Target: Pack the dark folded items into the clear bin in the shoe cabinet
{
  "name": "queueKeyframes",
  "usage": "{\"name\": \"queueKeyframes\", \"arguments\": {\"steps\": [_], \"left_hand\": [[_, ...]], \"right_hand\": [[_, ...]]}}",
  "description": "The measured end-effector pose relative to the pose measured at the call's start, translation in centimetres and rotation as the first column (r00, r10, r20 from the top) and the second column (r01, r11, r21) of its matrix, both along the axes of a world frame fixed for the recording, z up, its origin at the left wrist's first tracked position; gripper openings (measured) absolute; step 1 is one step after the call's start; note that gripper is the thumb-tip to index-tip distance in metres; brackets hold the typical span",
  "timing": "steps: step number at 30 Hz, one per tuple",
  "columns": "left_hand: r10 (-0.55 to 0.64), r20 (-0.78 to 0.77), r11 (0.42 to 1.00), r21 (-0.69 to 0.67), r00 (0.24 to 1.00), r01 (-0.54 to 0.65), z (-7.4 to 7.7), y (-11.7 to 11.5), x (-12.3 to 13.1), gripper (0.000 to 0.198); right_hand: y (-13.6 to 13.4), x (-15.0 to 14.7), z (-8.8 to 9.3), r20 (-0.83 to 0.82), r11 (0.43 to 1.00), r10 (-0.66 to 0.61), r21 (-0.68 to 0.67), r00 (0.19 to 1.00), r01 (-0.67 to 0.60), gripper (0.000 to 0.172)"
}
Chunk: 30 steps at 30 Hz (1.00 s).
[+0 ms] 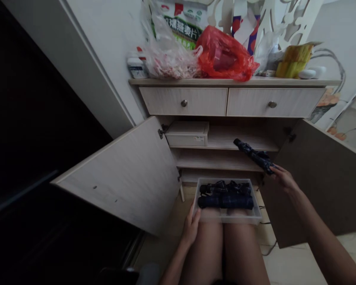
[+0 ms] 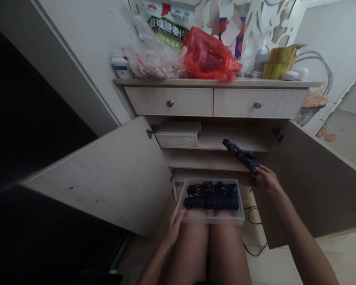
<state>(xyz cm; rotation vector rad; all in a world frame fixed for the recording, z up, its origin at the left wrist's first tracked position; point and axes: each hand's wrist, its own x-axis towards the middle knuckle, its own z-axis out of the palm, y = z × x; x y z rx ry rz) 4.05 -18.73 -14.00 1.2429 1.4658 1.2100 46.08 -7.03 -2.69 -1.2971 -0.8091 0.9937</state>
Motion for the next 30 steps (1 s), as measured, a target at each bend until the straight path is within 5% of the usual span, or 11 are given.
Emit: {"name": "queueKeyframes", "arguments": {"steps": [7,16,24,27,30], "left_hand": [[-0.030,-0.003,1.000,0.005,1.000,0.030,0.6,-0.1,0.3,0.075],[-0.020,-0.036,1.000,0.015,0.999,0.021,2.0,-0.7,0.7,0.075],[-0.009,-0.043,1.000,0.010,0.999,0.009,2.2,-0.9,0.7,0.073],[0.006,-0.037,1.000,0.006,0.999,-0.006,2.2,-0.9,0.6,0.072],[0.004,-0.041,1.000,0.015,0.999,-0.003,2.3,-0.8,0.6,0.073]], "right_hand": [[-8.1,-3.0,2.5,0.164,0.929,0.367,-0.114,0.916,-0.352,0.061],[-9.4,-7.0,2.0,0.402,0.724,0.684,-0.273,0.609,-0.634,0.047],[-9.1,-7.6,0.0,0.750,0.761,0.552,-0.276,0.363,-0.587,0.026],[-8.9,-7.4,-0.6,0.763,0.719,0.583,-0.324,0.280,-0.615,0.022],[-8.2,-7.3,-1.2,0.735,0.682,0.603,-0.274,0.310,-0.678,0.031]]}}
